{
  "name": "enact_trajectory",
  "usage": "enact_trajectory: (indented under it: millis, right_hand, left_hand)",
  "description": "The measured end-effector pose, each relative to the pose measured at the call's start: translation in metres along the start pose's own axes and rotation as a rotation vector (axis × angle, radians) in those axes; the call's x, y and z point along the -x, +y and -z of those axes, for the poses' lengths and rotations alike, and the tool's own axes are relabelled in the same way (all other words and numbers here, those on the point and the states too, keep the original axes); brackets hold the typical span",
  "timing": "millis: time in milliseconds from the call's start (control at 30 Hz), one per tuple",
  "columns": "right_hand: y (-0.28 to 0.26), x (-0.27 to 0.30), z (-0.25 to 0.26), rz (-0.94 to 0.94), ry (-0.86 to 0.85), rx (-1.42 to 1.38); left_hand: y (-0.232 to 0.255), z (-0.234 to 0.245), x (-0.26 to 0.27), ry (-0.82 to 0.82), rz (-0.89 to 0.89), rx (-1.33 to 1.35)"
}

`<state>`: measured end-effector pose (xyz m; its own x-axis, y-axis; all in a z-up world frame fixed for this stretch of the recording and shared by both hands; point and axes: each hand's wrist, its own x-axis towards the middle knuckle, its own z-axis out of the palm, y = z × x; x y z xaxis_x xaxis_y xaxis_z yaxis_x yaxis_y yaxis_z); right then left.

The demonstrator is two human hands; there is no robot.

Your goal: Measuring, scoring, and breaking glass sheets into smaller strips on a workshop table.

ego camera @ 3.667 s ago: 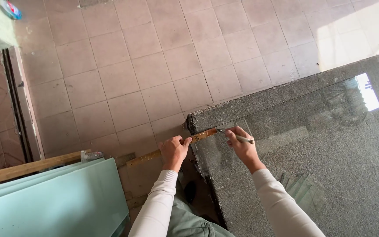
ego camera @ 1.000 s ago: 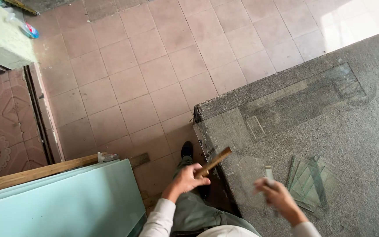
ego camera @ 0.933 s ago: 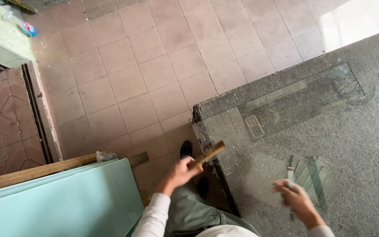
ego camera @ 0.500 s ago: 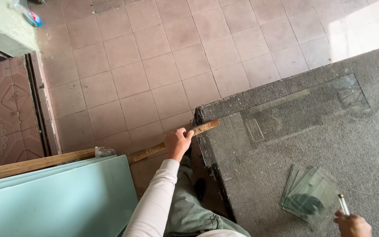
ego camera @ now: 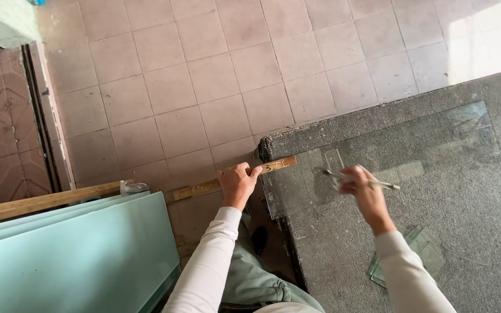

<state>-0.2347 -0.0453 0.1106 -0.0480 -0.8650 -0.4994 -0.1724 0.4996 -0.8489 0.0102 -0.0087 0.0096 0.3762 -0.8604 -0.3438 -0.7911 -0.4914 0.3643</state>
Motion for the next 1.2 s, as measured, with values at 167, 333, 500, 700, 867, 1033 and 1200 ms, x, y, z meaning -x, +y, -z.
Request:
enact_trajectory:
  millis: [167, 333, 500, 700, 867, 1033, 1200]
  right_hand:
    - [0.008, -0.028, -0.045, 0.162, -0.113, 0.18]
    - [0.005, -0.032, -0.064, 0.336, -0.108, 0.503]
    - [0.019, -0.049, -0.064, 0.465, -0.11, 0.807]
    - [0.017, -0.052, -0.066, 0.591, -0.147, 0.771]
    - [0.028, -0.054, -0.065, 0.641, -0.121, 0.761]
    - [0.056, -0.023, -0.04, 0.644, -0.187, 0.756]
    - [0.078, 0.054, -0.004, 0.501, -0.136, 0.739]
  left_hand:
    - [-0.002, -0.002, 0.0, 0.017, -0.014, 0.035]
    - [-0.006, -0.011, -0.002, 0.022, -0.011, 0.067]
    - [-0.009, -0.021, -0.005, 0.046, -0.028, 0.049]
    - [-0.009, -0.02, -0.004, 0.06, -0.041, 0.041]
    - [-0.009, -0.021, -0.002, 0.065, -0.047, 0.034]
    - [-0.007, -0.035, 0.045, 0.156, -0.097, -0.029]
    - [-0.008, -0.058, 0.126, -0.048, -0.046, 0.057]
